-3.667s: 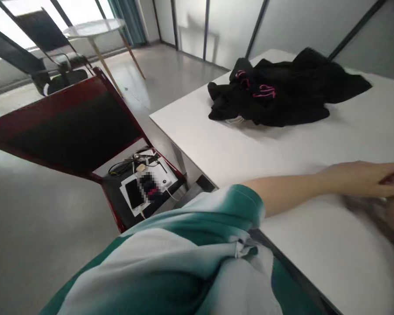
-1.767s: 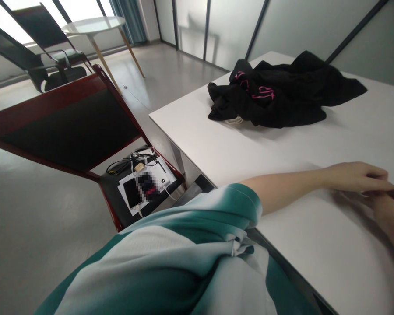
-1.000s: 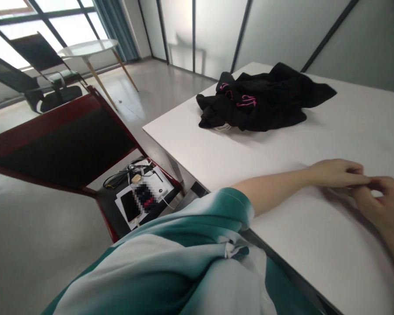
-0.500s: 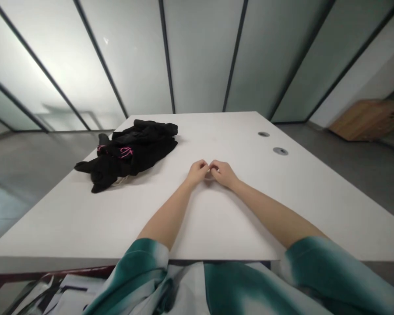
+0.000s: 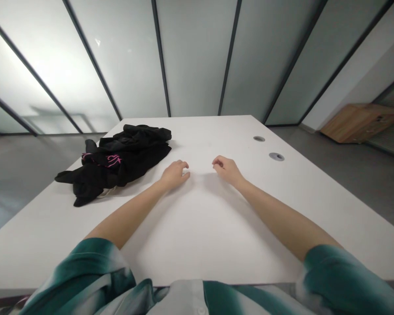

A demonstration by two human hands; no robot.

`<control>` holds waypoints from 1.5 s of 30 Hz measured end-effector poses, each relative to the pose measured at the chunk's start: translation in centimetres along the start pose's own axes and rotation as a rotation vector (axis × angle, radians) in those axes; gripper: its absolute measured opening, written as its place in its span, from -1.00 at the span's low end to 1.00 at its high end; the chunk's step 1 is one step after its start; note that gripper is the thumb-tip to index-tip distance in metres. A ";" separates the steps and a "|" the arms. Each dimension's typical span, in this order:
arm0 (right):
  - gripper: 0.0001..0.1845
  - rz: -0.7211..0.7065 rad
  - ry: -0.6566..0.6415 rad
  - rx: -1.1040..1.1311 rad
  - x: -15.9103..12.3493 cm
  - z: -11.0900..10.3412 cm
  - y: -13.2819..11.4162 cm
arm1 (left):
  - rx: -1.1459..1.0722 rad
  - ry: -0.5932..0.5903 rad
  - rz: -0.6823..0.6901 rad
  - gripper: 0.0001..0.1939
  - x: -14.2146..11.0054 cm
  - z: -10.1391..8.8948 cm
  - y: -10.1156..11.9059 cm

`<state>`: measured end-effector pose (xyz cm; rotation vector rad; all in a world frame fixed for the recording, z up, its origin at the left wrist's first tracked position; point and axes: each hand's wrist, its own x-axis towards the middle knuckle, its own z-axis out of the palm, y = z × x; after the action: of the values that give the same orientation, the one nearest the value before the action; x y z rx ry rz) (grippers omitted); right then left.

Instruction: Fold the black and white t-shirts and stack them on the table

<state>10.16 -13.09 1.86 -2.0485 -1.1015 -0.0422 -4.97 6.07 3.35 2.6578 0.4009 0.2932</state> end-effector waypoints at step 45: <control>0.00 0.100 -0.487 -0.680 -1.9 -0.1 3.4 | 0.410 -0.270 -0.084 -0.08 -1.2 0.3 -4.1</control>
<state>11.46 -15.49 -0.86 -2.8199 -1.4062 0.1640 -6.93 9.15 1.09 3.0105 0.5286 -0.1967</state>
